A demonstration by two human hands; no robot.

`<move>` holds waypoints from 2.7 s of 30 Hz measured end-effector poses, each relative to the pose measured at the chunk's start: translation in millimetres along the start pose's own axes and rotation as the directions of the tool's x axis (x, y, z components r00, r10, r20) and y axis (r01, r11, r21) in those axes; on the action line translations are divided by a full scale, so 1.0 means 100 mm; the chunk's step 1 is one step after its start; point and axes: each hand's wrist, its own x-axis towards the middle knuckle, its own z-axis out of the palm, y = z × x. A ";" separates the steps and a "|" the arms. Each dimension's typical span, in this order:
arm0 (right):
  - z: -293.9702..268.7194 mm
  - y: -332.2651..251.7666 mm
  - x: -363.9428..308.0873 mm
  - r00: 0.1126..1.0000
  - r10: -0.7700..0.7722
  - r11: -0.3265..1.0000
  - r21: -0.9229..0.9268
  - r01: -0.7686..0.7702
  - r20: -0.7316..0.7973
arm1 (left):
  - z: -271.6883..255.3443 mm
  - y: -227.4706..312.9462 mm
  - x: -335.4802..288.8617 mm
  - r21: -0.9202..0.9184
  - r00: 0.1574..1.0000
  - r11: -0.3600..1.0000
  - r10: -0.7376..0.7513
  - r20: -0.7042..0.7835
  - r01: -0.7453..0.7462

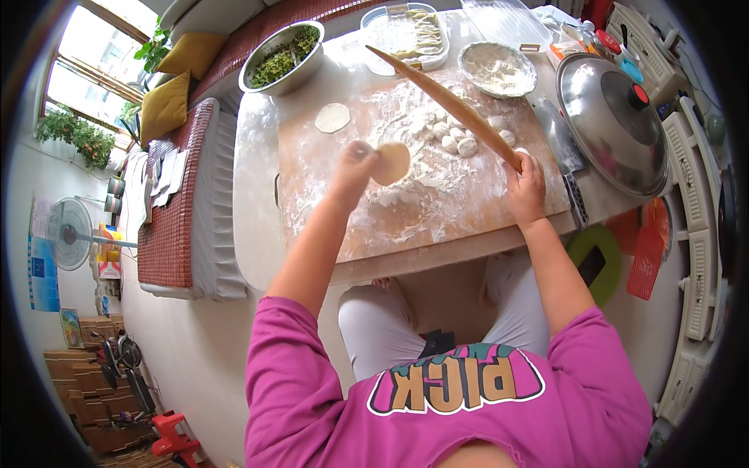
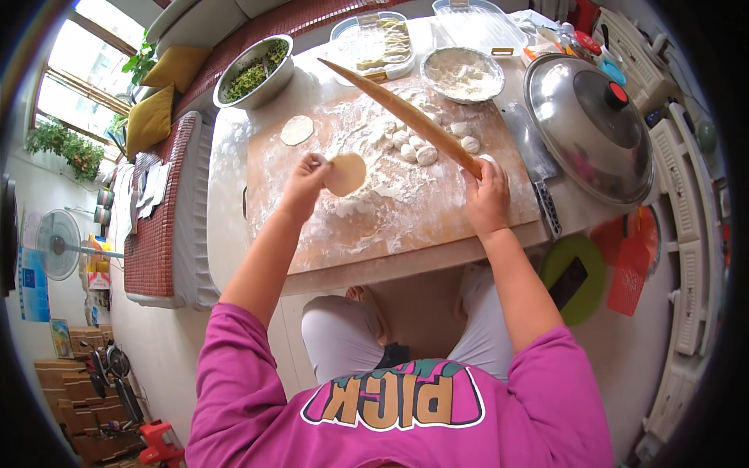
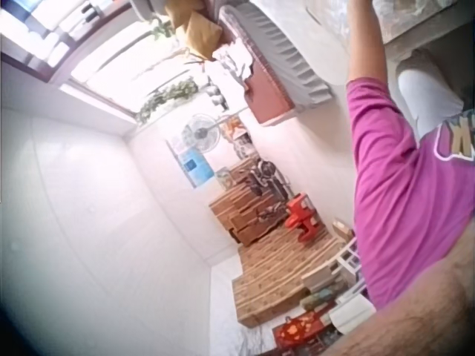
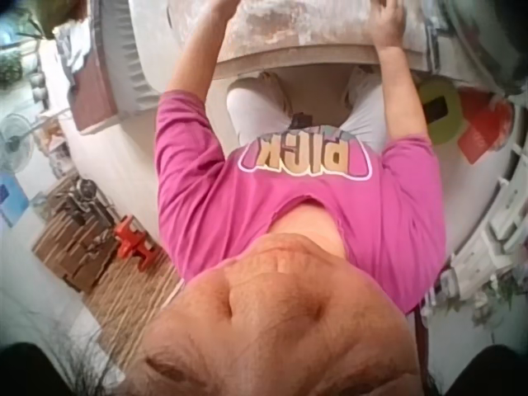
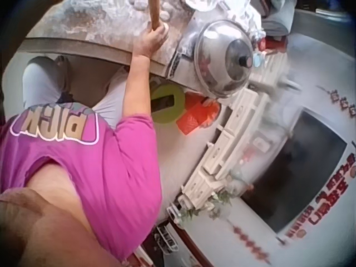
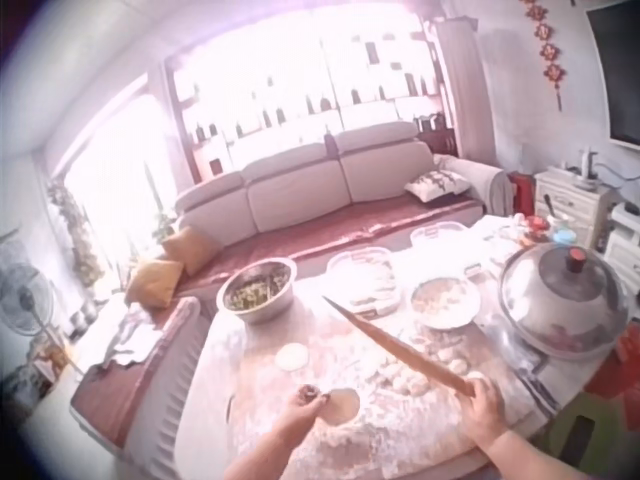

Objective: The person uses a rolling pin to flatten small pieces of dough into circular wrappers on a floured wooden board.

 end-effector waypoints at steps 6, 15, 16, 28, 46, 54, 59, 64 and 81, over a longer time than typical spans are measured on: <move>-0.01 -0.04 0.01 0.998 0.050 0.999 -0.005 -0.050 0.024 | -0.35 0.07 0.85 -0.262 0.989 0.962 0.032 -0.147 -0.070; -0.06 -0.01 0.00 0.994 0.090 0.996 -0.004 -0.090 0.061 | -0.21 -0.11 0.87 0.700 0.739 0.709 0.427 -0.521 0.084; -0.02 -0.05 0.00 0.995 0.084 0.996 0.005 -0.084 0.062 | -0.17 -0.15 0.74 0.750 0.788 0.660 0.485 -0.379 -0.045; -0.02 -0.07 0.01 0.995 0.081 0.996 0.020 -0.082 0.059 | 0.37 -0.06 0.07 0.972 0.983 0.174 0.120 0.137 -0.157; -0.03 -0.05 0.00 0.993 -0.006 1.000 -0.020 0.008 0.114 | 0.40 -0.07 -0.86 0.826 0.859 0.246 0.070 0.507 -0.507; -0.20 -0.38 0.04 0.766 -0.348 0.906 -0.016 0.422 0.540 | -0.17 -0.32 -1.00 0.967 0.892 0.241 0.451 -0.031 -0.088; 0.13 -0.52 0.29 0.715 -0.250 0.874 -0.165 0.457 0.653 | -0.35 -0.16 -0.61 0.948 0.969 0.270 0.132 -0.210 0.169; -0.14 -0.45 -0.03 0.661 -0.187 0.922 -0.103 0.374 0.727 | -0.32 -0.20 -0.89 0.980 0.997 0.198 0.075 -0.024 0.009; 0.23 -0.63 0.43 0.655 -0.236 0.845 -0.181 0.503 0.718 | -0.47 -0.13 -0.40 0.892 0.929 0.344 0.119 -0.351 0.293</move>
